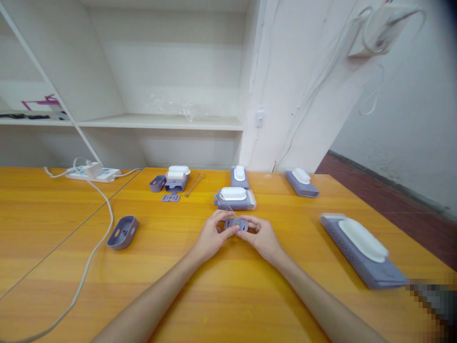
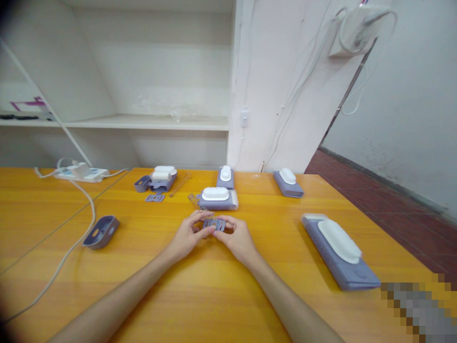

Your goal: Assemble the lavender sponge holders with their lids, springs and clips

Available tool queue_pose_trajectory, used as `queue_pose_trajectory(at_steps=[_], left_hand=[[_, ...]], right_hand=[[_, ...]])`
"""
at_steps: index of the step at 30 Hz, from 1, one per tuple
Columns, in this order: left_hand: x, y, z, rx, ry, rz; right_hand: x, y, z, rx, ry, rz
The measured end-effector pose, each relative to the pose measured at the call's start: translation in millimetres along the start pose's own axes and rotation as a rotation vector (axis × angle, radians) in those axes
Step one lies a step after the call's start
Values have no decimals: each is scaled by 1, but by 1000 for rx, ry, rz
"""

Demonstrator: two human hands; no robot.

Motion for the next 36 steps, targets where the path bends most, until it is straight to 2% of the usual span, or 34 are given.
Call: queue_pose_trajectory(at_steps=[4, 15, 20, 29, 36], left_hand=[[0, -4, 0, 20, 36, 1], [-1, 5, 1, -59, -69, 2], [-1, 7, 1, -70, -68, -38], [-1, -1, 2, -16, 101, -82], [-1, -2, 1, 3, 147, -78]], right_hand=[[0, -2, -2, 10, 21, 18], [2, -4, -2, 36, 16, -44], [2, -3, -3, 27, 21, -66], [2, 2, -3, 58, 60, -35], [4, 9, -4, 131, 128, 27]])
Point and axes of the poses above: each hand's wrist, its own z-axis towards the middle knuckle, its own x-axis out of the palm, y = z × x, the point moved 5 cm from there along z, towards the middle knuckle, and after that the axes turned 9 degrees about z, right-handed, at the moved point
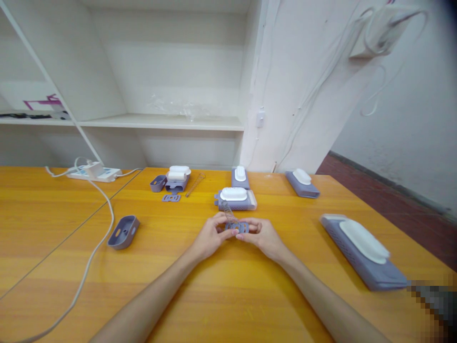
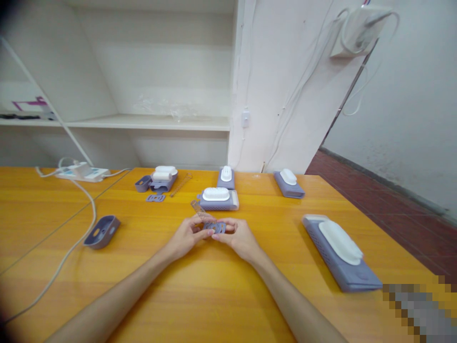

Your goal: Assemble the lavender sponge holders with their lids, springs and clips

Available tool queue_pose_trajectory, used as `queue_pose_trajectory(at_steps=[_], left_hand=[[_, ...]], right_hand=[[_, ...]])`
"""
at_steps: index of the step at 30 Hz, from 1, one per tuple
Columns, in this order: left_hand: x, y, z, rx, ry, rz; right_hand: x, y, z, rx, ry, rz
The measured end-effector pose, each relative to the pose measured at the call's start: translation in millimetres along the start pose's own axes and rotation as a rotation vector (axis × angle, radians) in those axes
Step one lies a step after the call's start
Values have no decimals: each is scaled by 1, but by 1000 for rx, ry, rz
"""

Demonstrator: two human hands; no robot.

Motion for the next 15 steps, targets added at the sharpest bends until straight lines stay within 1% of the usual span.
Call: queue_pose_trajectory(at_steps=[3, 10, 15], left_hand=[[0, -1, 0, 16, 15, -1], [2, -4, -1, 2, 106, -32], [2, -4, -1, -12, 121, -3]], right_hand=[[-1, 0, 0, 24, 25, 7], [-9, 1, 0, 51, 41, -4], [-10, 0, 1, 83, 75, -45]])
Point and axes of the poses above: each hand's wrist, its own z-axis towards the middle knuckle, its own x-axis out of the palm, y = z × x, the point moved 5 cm from there along z, towards the middle knuckle, and after that the axes turned 9 degrees about z, right-handed, at the moved point
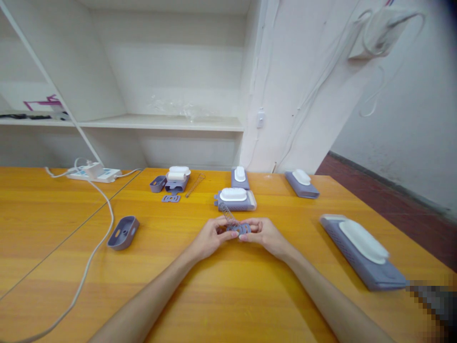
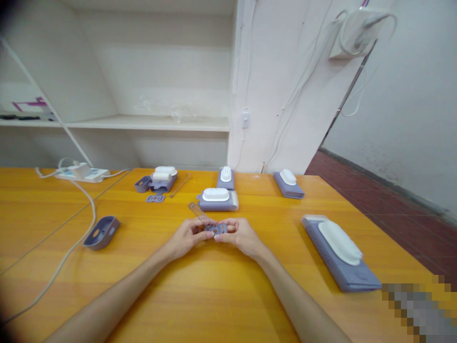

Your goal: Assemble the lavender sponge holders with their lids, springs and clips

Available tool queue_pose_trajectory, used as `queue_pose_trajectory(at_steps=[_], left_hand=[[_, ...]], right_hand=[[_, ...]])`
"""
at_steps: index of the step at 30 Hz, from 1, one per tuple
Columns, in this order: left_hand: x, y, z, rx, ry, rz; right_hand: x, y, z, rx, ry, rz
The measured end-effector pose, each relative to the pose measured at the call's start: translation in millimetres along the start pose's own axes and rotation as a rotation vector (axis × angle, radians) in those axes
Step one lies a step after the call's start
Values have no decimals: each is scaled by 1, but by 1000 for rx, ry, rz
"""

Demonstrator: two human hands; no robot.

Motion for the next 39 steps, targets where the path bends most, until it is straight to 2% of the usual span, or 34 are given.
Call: queue_pose_trajectory(at_steps=[10, 18, 30, 39], left_hand=[[2, 9, -1, -107, -85, -152], [2, 12, 0, -148, -61, -273], [-1, 18, 3, -121, -87, -263], [-1, 21, 5, -197, -164, -284]], right_hand=[[-2, 1, 2, -140, -139, 133], [-1, 0, 3, -160, -122, 105], [9, 1, 1, -217, -34, -19], [9, 0, 1, -230, -97, -93]])
Point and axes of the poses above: each hand's wrist, its own z-axis towards the middle knuckle, its own x-axis out of the palm, y = z × x, the point moved 5 cm from there along z, towards the middle knuckle, and after that the axes turned 9 degrees about z, right-handed, at the moved point
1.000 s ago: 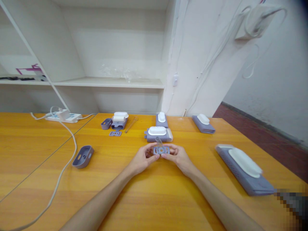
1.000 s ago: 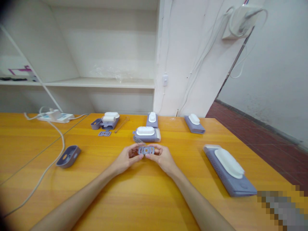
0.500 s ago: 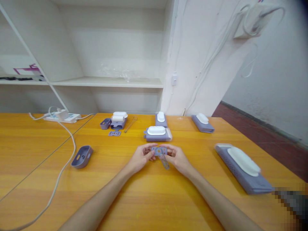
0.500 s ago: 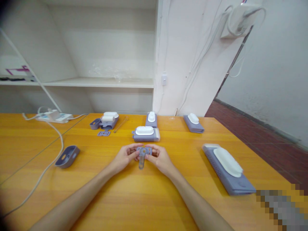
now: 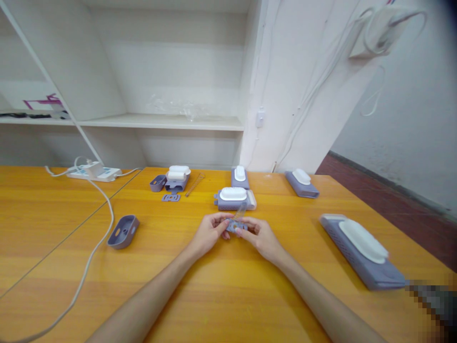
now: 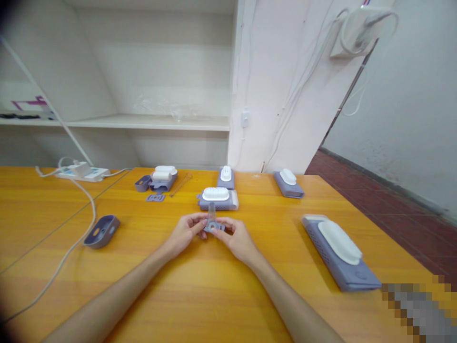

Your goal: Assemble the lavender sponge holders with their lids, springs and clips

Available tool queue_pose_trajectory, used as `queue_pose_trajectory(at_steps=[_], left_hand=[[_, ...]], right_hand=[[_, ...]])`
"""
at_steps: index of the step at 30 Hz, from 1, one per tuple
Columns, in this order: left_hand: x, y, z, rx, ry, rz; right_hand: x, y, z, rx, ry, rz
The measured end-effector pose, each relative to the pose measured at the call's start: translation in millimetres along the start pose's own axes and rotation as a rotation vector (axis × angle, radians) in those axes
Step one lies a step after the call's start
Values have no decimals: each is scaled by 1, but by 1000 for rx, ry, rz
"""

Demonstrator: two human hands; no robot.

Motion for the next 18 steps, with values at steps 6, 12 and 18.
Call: queue_pose_trajectory(at_steps=[6, 12, 18], left_hand=[[-1, -7, -4, 29, 11, 0], [-1, -5, -4, 32, 21, -23], [1, -4, -2, 16, 11, 3]], right_hand=[[0, 0, 2, -1, -26, 15], [-3, 6, 2, -28, -39, -3], [-6, -1, 1, 20, -56, 100]])
Point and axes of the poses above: each hand's wrist, its own z-axis towards the middle knuckle, its own x-axis out of the palm, y = z × x, the point moved 5 cm from there along z, towards the middle knuckle, and after that the axes turned 9 degrees about z, right-handed, at the moved point
